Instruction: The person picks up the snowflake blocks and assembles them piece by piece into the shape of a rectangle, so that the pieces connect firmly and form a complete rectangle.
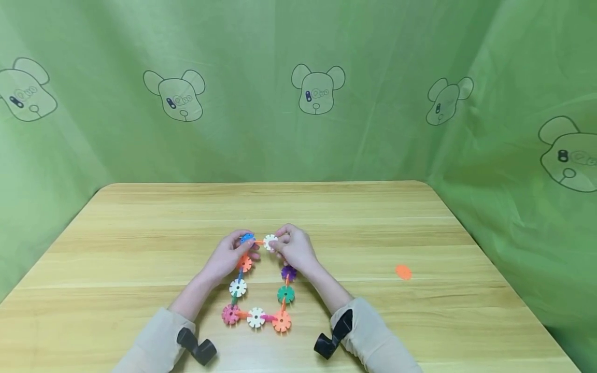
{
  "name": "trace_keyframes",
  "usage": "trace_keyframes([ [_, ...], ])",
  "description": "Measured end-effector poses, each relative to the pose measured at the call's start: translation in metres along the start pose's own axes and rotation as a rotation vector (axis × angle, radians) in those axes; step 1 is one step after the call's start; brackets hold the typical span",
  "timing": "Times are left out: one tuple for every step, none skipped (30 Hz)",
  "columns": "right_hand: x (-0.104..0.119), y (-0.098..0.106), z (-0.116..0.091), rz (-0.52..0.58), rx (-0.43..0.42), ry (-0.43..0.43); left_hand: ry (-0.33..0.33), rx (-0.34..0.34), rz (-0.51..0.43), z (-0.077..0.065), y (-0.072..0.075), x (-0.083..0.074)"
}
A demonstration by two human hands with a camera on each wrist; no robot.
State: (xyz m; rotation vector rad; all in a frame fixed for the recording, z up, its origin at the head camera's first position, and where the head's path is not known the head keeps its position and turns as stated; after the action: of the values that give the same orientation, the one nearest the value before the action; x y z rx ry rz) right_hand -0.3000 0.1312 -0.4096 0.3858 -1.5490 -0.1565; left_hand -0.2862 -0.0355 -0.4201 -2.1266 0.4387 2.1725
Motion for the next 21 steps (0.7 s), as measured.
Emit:
trace_keyframes([
  [0.0009, -0.0009, -0.0005, 0.015, -0.001, -0.003, 0.008, -0.006, -0.007, 0.0002, 0.0002, 0.0004],
  [0.0019, -0.0017, -0.0010, 0.030, -0.003, -0.003, 0.010, -0.010, -0.009, 0.0005, 0.0004, 0.0006],
  [0.0029, -0.0024, -0.0014, 0.041, -0.006, 0.000, 0.012, -0.012, -0.009, 0.0007, 0.0005, 0.0010],
  [0.0036, -0.0031, -0.0018, 0.057, -0.009, 0.000, 0.014, -0.014, -0.010, 0.0009, 0.0005, 0.0013],
  [0.0043, -0.0038, -0.0020, 0.075, -0.009, -0.002, 0.016, -0.016, -0.006, 0.0011, 0.0007, 0.0015],
  [0.0048, -0.0045, -0.0021, 0.090, -0.008, -0.002, 0.017, -0.016, -0.003, 0.0013, 0.0008, 0.0018],
  [0.0048, -0.0049, -0.0024, 0.102, -0.009, -0.004, 0.016, -0.015, -0.003, 0.0013, 0.0006, 0.0019],
  [0.0047, -0.0052, -0.0024, 0.112, -0.010, -0.006, 0.017, -0.012, -0.001, 0.0011, 0.0005, 0.0017],
  [0.0043, -0.0055, -0.0024, 0.122, -0.011, -0.009, 0.017, -0.008, -0.003, 0.0009, 0.0003, 0.0017],
  [0.0036, -0.0058, -0.0018, 0.132, -0.012, -0.010, 0.015, -0.005, -0.005, 0.0008, 0.0002, 0.0015],
  [0.0033, -0.0061, -0.0016, 0.140, -0.014, -0.012, 0.012, -0.002, -0.007, 0.0006, 0.0002, 0.0012],
  [0.0030, -0.0063, -0.0013, 0.146, -0.017, -0.012, 0.011, 0.001, -0.012, 0.0004, 0.0000, 0.0012],
  [0.0026, -0.0065, -0.0009, 0.155, -0.021, -0.013, 0.012, 0.002, -0.018, 0.0004, 0.0000, 0.0009],
  [0.0025, -0.0068, -0.0006, 0.164, -0.024, -0.014, 0.013, 0.003, -0.021, 0.0003, 0.0000, 0.0008],
  [0.0025, -0.0071, -0.0003, 0.173, -0.025, -0.013, 0.015, 0.002, -0.024, 0.0003, 0.0000, 0.0011],
  [0.0023, -0.0075, 0.0001, 0.182, -0.025, -0.012, 0.017, 0.004, -0.028, 0.0002, -0.0001, 0.0013],
  [0.0025, -0.0079, 0.0002, 0.189, -0.025, -0.010, 0.018, 0.005, -0.034, 0.0002, -0.0003, 0.0015],
  [0.0023, -0.0082, 0.0005, 0.194, -0.025, -0.011, 0.020, 0.007, -0.037, 0.0002, -0.0005, 0.0018],
  [0.0022, -0.0086, 0.0008, 0.198, -0.024, -0.011, 0.019, 0.008, -0.040, 0.0003, -0.0006, 0.0021],
  [0.0023, -0.0089, 0.0010, 0.197, -0.023, -0.012, 0.016, 0.009, -0.040, 0.0002, -0.0008, 0.0023],
  [0.0021, -0.0091, 0.0013, 0.193, -0.023, -0.014, 0.015, 0.010, -0.044, 0.0002, -0.0009, 0.0025],
])
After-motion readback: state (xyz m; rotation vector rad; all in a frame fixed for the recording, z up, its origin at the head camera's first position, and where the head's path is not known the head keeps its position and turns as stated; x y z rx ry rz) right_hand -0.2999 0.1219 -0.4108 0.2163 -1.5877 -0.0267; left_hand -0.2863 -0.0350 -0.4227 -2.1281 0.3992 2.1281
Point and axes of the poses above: each hand's wrist, its own z-axis towards the middle knuckle, its own y-axis out of the back of the hand, x = y × z, the point moved 4 cm from there along z, towards the middle knuckle, and after that the axes turned 1 degree about x, right-handed, at the moved point
